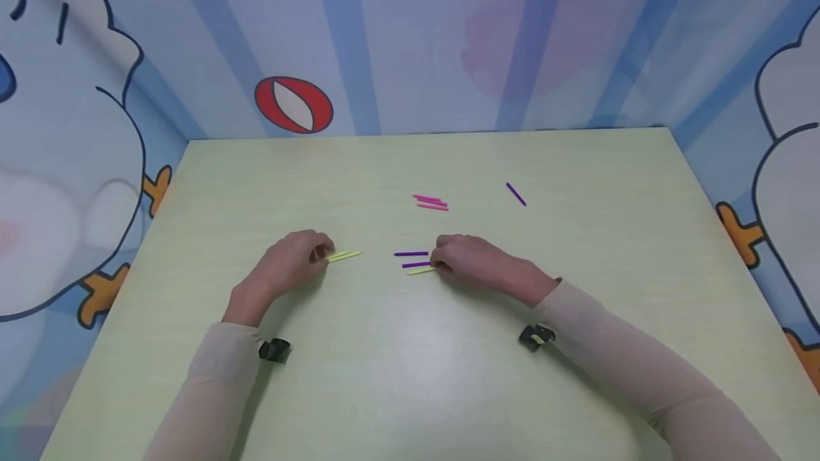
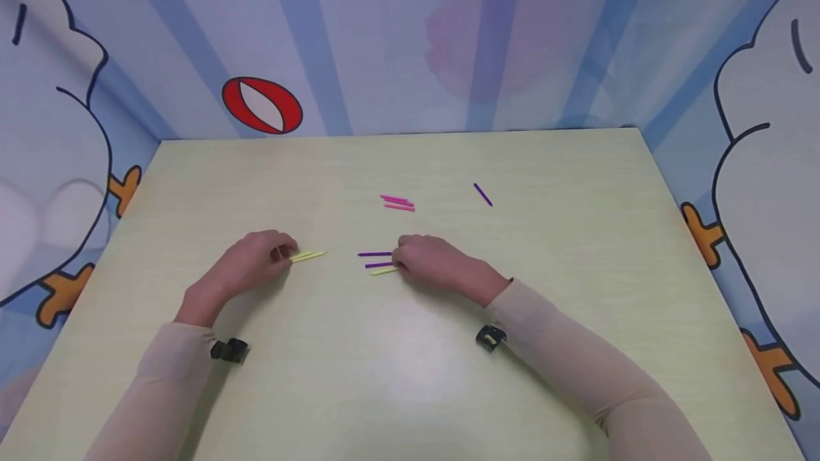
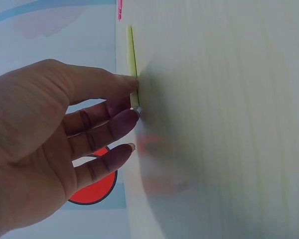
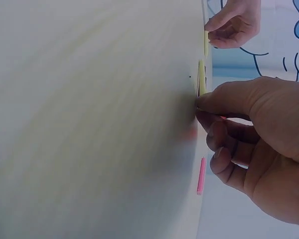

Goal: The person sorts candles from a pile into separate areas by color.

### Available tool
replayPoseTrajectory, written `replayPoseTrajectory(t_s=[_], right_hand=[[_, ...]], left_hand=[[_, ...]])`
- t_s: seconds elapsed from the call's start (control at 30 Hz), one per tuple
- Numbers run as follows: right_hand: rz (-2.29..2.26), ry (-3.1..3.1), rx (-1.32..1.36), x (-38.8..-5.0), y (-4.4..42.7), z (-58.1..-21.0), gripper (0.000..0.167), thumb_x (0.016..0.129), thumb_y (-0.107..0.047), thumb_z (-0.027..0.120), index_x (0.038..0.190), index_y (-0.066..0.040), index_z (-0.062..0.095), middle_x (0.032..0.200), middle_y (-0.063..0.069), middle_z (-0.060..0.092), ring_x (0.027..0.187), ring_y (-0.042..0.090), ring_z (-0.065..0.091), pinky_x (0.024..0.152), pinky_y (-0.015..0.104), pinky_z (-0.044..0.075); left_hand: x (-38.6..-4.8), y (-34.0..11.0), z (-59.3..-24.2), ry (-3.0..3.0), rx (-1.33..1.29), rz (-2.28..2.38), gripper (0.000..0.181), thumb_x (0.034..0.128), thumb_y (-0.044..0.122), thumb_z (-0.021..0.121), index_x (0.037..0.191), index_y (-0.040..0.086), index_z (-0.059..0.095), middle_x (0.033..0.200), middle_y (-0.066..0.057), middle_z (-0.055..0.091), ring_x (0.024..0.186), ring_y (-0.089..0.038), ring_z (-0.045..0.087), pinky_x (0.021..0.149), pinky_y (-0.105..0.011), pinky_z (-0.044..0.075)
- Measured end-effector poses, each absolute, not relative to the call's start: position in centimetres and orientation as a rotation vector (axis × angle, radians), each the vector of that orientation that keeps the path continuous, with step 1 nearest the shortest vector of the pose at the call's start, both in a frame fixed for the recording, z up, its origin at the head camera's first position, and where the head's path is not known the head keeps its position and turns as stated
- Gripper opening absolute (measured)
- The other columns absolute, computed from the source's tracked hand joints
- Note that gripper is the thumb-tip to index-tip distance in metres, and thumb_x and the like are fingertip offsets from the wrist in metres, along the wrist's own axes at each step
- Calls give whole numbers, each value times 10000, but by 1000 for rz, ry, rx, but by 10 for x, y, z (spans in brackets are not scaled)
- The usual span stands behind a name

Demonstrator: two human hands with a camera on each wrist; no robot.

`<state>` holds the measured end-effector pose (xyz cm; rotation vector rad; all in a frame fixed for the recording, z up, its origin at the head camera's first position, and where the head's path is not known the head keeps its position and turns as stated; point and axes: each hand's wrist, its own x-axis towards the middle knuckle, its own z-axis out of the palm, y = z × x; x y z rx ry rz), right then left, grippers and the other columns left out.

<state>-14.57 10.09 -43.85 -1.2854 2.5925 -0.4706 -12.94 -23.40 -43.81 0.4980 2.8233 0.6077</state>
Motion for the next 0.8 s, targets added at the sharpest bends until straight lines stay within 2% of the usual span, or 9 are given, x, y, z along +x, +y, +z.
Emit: replayPoseTrajectory(t_s=[0.8], right_hand=[[-463, 2620, -1245, -144, 103, -439, 66, 946, -66, 639, 944, -76, 704, 871, -5, 591, 765, 128, 529, 742, 293, 497]], left_hand=[[-133, -212, -430, 2842, 563, 544, 216, 940, 64, 588, 1115, 24, 707, 963, -66, 679, 877, -220, 625, 783, -406, 516]])
